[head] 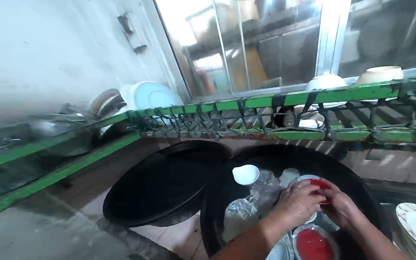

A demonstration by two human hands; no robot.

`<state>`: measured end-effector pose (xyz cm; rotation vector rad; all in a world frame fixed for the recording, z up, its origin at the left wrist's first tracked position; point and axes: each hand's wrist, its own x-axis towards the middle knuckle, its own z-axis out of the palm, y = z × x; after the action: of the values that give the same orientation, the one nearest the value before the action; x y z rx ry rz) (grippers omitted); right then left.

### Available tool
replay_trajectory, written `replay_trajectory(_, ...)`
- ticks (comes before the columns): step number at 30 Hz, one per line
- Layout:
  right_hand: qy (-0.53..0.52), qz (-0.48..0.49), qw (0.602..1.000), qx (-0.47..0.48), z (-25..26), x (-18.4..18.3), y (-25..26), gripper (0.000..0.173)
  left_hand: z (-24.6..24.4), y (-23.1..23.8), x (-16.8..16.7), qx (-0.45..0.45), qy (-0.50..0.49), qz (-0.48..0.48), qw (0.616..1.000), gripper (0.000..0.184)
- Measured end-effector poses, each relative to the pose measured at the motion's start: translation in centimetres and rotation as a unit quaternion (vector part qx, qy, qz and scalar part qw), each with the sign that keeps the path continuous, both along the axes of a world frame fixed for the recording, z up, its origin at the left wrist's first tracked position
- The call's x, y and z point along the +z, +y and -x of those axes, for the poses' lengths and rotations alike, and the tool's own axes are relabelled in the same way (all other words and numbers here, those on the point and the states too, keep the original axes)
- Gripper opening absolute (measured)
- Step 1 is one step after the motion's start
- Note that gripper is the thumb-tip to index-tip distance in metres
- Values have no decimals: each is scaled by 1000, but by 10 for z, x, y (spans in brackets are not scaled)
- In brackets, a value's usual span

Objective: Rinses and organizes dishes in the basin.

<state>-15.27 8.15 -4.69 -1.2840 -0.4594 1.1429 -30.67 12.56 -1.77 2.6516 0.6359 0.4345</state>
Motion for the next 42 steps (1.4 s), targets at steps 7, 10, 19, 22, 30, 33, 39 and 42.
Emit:
replay_trajectory(7,-447,-33,891,-69,-33,-12,4,56,6,53,-11,132,111,200,965,31)
replay_trajectory(10,-552,-60,830,-46,-32,-16,12,53,0,58,-29,80,224,179,954,32)
replay_trajectory(19,-470,-90,874,-90,-36,-10,24,41,2,43,-51,107,297,107,943,46)
replay_trajectory(22,-311,-70,940,-119,-41,-8,30,41,-5,44,-54,109,361,61,924,51)
replay_trajectory(30,-10,-132,980,-148,-38,-1,39,44,4,77,-39,54,264,-48,962,31)
replay_trajectory(33,-20,-158,982,-102,-35,-3,40,45,5,77,-19,14,202,-157,967,23)
replay_trajectory(39,-10,-151,988,4,-27,2,36,27,-18,70,45,126,135,-179,966,26)
replay_trajectory(42,-4,-181,982,53,-23,2,33,34,-35,60,70,217,66,-12,974,33)
